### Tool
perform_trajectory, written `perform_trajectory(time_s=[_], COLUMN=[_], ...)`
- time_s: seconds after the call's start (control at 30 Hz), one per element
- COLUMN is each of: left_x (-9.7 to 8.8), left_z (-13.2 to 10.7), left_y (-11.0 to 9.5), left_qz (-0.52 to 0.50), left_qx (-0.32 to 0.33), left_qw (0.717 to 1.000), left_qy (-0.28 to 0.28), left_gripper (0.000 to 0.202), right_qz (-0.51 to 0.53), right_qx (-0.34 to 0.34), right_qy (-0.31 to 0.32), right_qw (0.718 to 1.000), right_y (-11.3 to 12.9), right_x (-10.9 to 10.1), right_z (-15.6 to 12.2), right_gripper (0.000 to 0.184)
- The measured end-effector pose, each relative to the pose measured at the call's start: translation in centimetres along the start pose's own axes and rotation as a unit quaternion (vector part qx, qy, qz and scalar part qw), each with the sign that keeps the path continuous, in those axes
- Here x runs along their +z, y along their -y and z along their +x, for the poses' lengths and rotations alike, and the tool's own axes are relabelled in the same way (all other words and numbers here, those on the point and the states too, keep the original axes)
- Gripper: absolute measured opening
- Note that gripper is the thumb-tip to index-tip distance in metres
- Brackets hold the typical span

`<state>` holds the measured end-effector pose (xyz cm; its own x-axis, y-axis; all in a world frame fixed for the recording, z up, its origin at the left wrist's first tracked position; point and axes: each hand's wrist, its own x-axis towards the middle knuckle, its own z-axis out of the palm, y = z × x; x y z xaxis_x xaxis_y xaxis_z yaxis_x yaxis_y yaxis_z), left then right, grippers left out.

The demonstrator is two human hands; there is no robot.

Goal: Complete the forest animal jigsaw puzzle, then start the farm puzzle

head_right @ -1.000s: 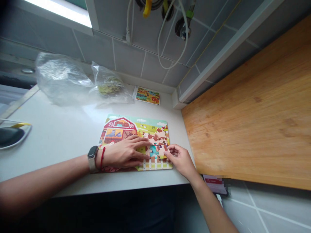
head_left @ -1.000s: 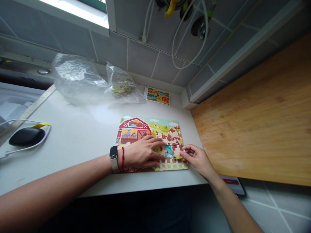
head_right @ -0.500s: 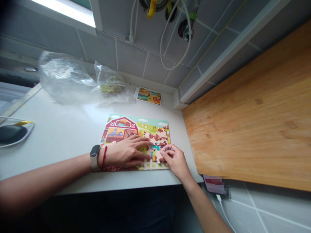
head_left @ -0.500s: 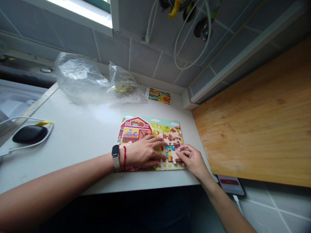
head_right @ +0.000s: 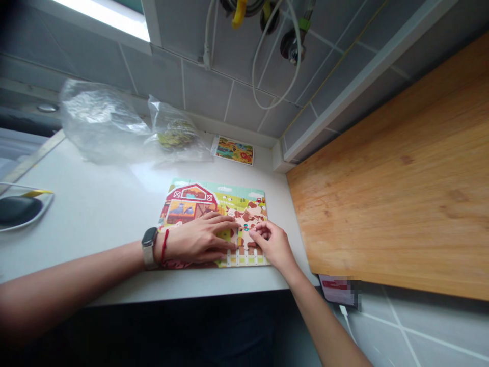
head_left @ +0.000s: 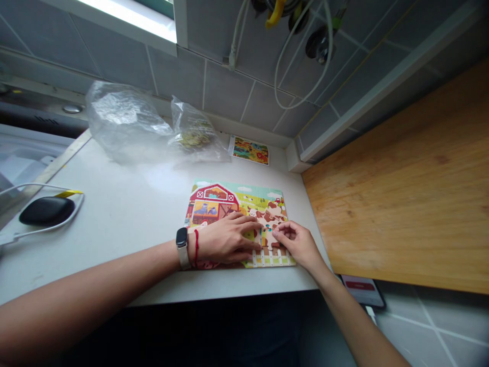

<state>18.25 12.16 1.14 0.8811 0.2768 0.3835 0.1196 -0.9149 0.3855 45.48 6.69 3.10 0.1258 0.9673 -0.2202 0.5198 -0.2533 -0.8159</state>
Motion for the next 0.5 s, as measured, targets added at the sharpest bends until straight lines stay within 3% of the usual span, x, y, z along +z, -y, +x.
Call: perform_trajectory(time_s=[0.2, 0.5], left_x=[-0.15, -0.21], left_z=[0.07, 0.03], left_y=[-0.08, -0.07], left_qz=[0.002, 0.000], left_qx=[-0.003, -0.003], left_qw=[1.000, 1.000], left_qy=[0.014, 0.019], left_gripper=[0.029, 0.030], right_qz=[-0.048, -0.037], right_qx=[-0.021, -0.009], right_qy=[0.002, 0.017], right_qw=[0.999, 0.999], right_y=[-0.08, 0.12], right_x=[-0.12, -0.19], right_z=[0.13, 0.47], right_gripper=[0.037, 0.038])
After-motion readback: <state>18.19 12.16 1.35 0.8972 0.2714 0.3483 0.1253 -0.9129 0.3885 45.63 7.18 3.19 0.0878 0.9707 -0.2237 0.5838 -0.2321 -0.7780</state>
